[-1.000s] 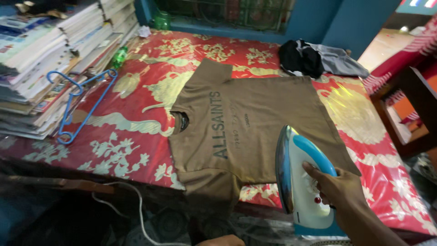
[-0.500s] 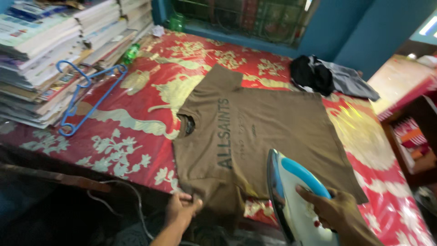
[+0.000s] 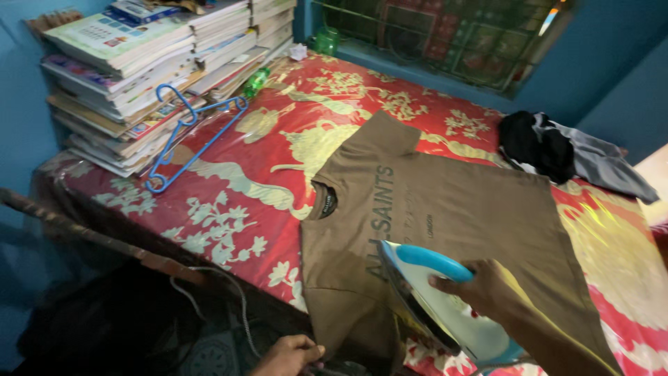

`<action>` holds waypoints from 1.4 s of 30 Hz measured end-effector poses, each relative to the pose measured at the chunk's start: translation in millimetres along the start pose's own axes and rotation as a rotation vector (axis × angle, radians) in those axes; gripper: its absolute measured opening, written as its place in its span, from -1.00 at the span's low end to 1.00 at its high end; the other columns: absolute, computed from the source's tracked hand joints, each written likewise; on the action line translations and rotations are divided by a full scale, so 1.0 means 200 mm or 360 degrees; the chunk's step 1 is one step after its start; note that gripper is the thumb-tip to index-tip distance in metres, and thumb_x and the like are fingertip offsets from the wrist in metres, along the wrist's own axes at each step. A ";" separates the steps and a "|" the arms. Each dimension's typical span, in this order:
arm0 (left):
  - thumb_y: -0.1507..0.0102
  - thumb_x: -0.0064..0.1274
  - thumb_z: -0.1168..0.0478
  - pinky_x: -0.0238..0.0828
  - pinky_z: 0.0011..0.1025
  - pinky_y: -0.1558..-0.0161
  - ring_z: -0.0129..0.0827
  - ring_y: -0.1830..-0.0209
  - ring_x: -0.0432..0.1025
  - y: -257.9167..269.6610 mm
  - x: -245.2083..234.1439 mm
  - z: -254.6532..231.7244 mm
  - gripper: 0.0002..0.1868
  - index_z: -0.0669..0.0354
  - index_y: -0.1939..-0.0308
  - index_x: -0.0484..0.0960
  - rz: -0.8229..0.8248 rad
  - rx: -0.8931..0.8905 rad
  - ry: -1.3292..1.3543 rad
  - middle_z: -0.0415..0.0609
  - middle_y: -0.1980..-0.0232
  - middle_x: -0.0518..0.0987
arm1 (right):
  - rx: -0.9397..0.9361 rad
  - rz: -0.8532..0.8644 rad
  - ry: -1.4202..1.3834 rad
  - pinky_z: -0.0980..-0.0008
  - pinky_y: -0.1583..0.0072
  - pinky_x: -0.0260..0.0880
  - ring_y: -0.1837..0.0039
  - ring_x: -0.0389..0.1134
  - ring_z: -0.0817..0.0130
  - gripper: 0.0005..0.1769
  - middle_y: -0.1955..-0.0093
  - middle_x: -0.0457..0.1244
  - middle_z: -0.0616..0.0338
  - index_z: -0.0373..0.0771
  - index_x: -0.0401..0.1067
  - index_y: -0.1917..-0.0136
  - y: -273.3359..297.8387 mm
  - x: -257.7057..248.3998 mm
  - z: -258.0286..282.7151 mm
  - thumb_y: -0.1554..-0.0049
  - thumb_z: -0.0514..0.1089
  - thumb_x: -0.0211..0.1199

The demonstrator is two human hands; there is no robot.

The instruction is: The person irons a brown t-shirt laid flat on a bed. They use a blue and white electric iron to smooth the fabric, moving it back and forth across the chest and sleeves while holding the shirt in place with their left hand.

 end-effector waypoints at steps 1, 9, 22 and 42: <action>-0.24 0.22 -0.08 0.47 -0.44 0.28 -0.52 0.44 0.51 0.00 0.00 -0.01 -0.64 0.15 0.20 0.74 0.0052 0.0033 -0.0033 -0.21 0.34 0.74 | -0.0054 0.0028 0.0021 0.29 0.31 0.42 0.45 0.37 0.31 -0.39 0.42 0.38 0.16 -0.19 0.67 0.11 -0.03 0.02 0.05 0.15 0.37 0.47; -0.31 -0.01 0.06 0.43 -0.42 0.52 -0.44 0.65 0.51 -0.09 -0.30 -0.27 -0.66 0.18 0.40 0.72 -0.0370 0.0114 -0.0168 -0.03 0.48 0.68 | -0.0206 0.0149 0.0145 0.28 0.25 0.43 0.41 0.37 0.35 -0.36 0.36 0.39 0.17 0.00 0.64 -0.05 -0.22 0.21 0.31 0.16 0.41 0.47; -0.02 0.42 0.12 0.48 -0.19 0.25 -0.14 0.28 0.51 -0.47 -0.67 -1.35 -0.66 0.21 0.28 0.63 -0.0664 0.1091 -0.1001 0.00 0.31 0.57 | -0.0216 0.0331 0.0579 0.13 -0.17 0.46 -0.05 0.50 0.15 -0.40 0.07 0.46 0.14 0.07 0.62 -0.04 -0.18 0.24 0.41 0.14 0.42 0.44; 0.30 0.37 -0.57 -0.42 0.21 -0.56 -0.30 -0.71 -0.41 -0.57 -0.65 -1.66 0.65 0.03 -0.61 -0.22 0.0063 0.0919 -0.2132 -0.17 -0.70 -0.27 | 0.0726 -0.0060 -0.0952 0.27 0.38 0.26 0.49 0.22 0.30 -0.43 0.49 0.19 0.08 -0.39 0.43 0.38 -0.41 0.30 0.50 0.08 0.16 0.56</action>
Point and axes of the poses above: each hand's wrist, its own y-axis away from the middle knuckle, its own x-axis out of the palm, z = x × y, the point moved 7 cm from there along -y, towards the middle knuckle
